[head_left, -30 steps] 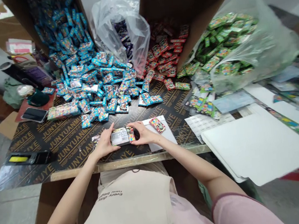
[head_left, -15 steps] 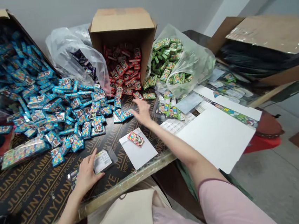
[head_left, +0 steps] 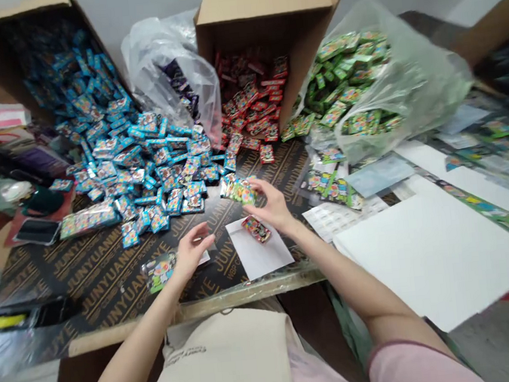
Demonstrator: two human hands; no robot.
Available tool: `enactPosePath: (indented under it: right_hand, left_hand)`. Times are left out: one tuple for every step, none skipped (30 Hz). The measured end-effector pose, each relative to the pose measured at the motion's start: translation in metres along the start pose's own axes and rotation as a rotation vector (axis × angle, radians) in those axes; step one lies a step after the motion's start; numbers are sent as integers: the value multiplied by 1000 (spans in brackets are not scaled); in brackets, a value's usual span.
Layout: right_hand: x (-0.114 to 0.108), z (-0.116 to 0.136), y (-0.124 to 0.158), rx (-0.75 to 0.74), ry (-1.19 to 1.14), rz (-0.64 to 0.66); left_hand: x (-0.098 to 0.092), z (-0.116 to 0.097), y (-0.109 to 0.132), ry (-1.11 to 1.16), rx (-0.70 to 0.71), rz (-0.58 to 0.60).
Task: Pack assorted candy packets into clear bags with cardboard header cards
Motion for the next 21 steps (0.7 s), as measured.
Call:
enactPosePath:
  right_hand:
    - [13,24,16,-21,-43,26]
    - [24,46,30,-42,-76,65]
    - [32,63,42,-77,-101,115]
    - [36,76,51,-113,-118,163]
    - [38,85,56,-154,-132,213]
    - [39,92,58,-198,-147,263]
    - [38,96,58,-241,-166,312]
    - [37,98,57,-281,-187,361]
    - [36,100,55,-318,-205,406]
    - [36,100,53,-351,-214,436]
    - [37,98,51,-374,-207,441]
    - [39,96,51,-383,-177,422]
    - [42,91,50,-374,-127,382]
    - [46,85,51,-350,-68,332]
    - [52,78,52,-316,-8,287]
    - [58,70,54,-278,42,259]
    - [64,63,57,-247,76,255]
    - [70,57,59,-221,88,269]
    - [76,53,62,-202,77,297]
    - [81,51,64,-189,42,334]
    - [84,51,65,-181,-17,374]
  left_hand:
    - [9,-4,-2,168,-65,1]
    - [14,-7,-3,302,-108,-20]
    - [17,-9,-4,397,-137,-43]
    - [17,-10,-3,457,-169,-45]
    - [14,-10,-1,485,-200,-30]
    - [11,-10,2,488,-234,5]
    - [6,-9,5,470,-267,54]
    - [1,-8,10,440,-291,112]
    - [-4,-6,14,399,-302,167]
    - [-11,-3,18,342,-290,202]
    - [-18,-1,21,258,-246,208]
    - [-27,3,25,134,-172,193]
    - [-36,6,27,-29,-78,159]
    - [-46,10,30,-223,22,120]
    - [-55,15,32,-428,113,89]
    - [-62,20,34,-617,181,80]
    - [-69,26,36,-771,221,89]
    - [-73,32,37,-876,243,101]
    - [-77,37,38,-934,255,109]
    - [-79,41,39,-955,265,113]
    - [-80,43,39,-950,276,113]
Point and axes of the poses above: each hand's wrist, its own y-axis away from the middle knuckle, its own x-axis out of the palm, z = x × y, the point moved 2 cm from there along -y, towards the middle knuckle, and after that the axes turned 3 degrees about y, right-handed, at the moved point
